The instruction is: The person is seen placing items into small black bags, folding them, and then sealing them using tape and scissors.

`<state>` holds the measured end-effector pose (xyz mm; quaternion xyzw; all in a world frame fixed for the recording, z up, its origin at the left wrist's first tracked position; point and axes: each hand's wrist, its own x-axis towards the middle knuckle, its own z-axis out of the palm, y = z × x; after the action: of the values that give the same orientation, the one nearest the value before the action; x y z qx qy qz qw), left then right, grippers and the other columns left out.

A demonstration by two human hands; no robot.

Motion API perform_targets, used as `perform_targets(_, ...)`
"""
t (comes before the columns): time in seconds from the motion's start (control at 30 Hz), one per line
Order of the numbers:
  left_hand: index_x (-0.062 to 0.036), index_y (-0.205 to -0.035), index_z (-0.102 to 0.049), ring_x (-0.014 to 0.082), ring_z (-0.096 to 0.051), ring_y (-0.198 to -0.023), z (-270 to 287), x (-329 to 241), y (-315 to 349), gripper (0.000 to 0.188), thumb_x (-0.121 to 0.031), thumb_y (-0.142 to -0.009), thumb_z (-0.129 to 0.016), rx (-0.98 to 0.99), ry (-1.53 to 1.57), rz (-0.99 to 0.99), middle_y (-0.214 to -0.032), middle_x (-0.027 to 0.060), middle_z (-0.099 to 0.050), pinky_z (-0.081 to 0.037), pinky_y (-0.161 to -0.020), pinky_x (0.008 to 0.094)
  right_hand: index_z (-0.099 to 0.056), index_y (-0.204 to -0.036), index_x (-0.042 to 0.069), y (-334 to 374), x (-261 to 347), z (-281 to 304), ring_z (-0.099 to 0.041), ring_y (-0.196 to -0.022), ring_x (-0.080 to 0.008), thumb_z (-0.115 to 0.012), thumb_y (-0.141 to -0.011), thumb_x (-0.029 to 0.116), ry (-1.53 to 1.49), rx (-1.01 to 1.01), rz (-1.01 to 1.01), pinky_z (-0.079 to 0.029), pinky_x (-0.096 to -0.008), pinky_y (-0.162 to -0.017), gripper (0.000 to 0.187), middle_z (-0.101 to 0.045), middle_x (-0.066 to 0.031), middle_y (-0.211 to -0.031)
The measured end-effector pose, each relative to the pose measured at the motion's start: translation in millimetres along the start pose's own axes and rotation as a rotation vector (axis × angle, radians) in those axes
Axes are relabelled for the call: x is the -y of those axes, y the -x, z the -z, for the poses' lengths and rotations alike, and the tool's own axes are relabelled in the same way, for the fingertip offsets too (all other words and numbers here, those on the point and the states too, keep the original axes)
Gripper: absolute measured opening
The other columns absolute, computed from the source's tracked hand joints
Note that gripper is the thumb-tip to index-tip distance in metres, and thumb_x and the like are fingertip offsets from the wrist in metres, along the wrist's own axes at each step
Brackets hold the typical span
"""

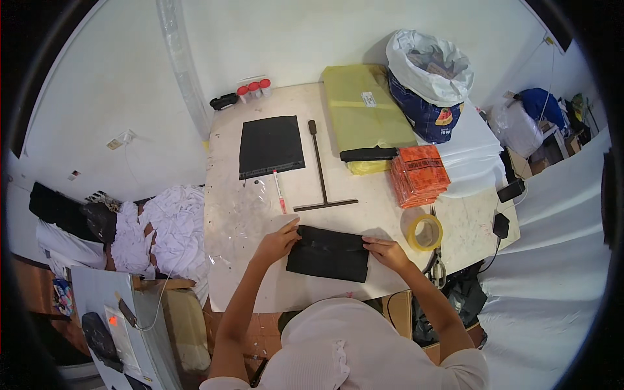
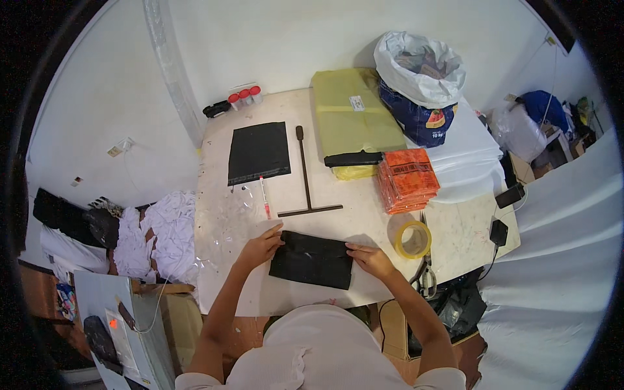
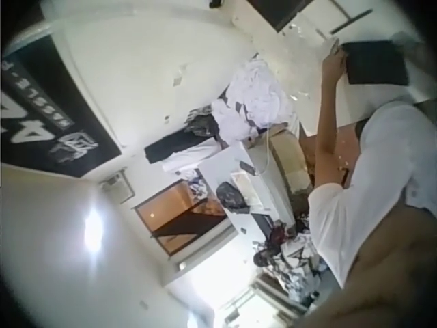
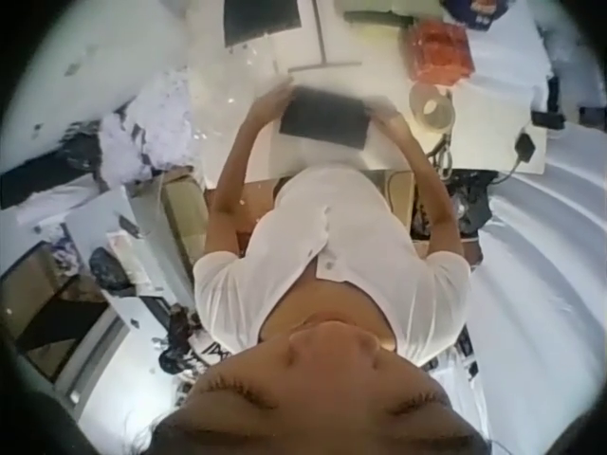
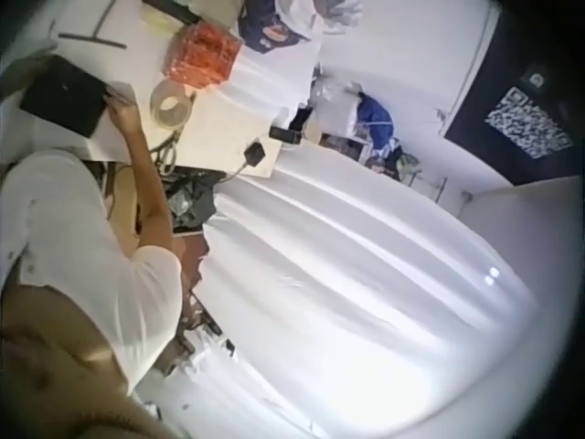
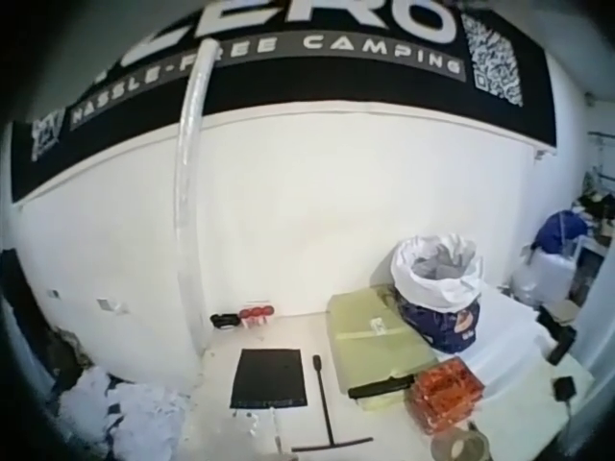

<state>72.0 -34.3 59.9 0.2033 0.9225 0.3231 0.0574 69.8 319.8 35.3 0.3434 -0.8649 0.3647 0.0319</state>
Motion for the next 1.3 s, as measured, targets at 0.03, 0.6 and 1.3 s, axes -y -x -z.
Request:
perform_targets(0.03, -0.0092, -0.09, -0.062, 0.0246, -0.059, -0.099, 4, -7, 2, 0.015, -0.008, -0.076, -0.064, 0.043, -0.02, 0.072, -0.129, 0.0085, -0.049, -0.05, -0.081, 0.0328, -0.067, -0.09, 0.006, -1, 1, 0, -0.064, -0.09, -0.0194, -0.063, -0.075, 0.002, 0.003, -0.001, 0.002, -0.053, -0.0278, -0.077, 0.015, -0.064, -0.0059, -0.105)
perform_targets(0.6, -0.0219, -0.134, -0.04, 0.0258, -0.027, -0.131, -99, -100, -11, 0.047, -0.041, -0.091, -0.041, -0.166, -0.333, -0.035, -0.14, 0.0132, -0.032, -0.019, -0.106, 0.0465, -0.067, -0.089, 0.005, -1, 10, 1, -0.063, -0.091, -0.0202, -0.062, -0.074, -0.002, -0.015, -0.001, -0.052, -0.053, -0.029, -0.075, 0.017, -0.063, -0.0071, -0.108)
perform_targets(1.3, -0.023, -0.133, -0.042, 0.0266, -0.025, -0.132, -97, -97, -8, 0.049, -0.042, -0.088, -0.045, -0.169, -0.302, -0.036, -0.14, 0.0155, -0.031, -0.018, -0.107, 0.0478, -0.028, -0.136, 0.0, -3, 57, -9, -0.019, -0.134, -0.0285, -0.051, -0.077, 0.058, 0.446, 0.322, -0.133, -0.01, -0.056, -0.106, 0.085, -0.024, -0.0151, -0.144)
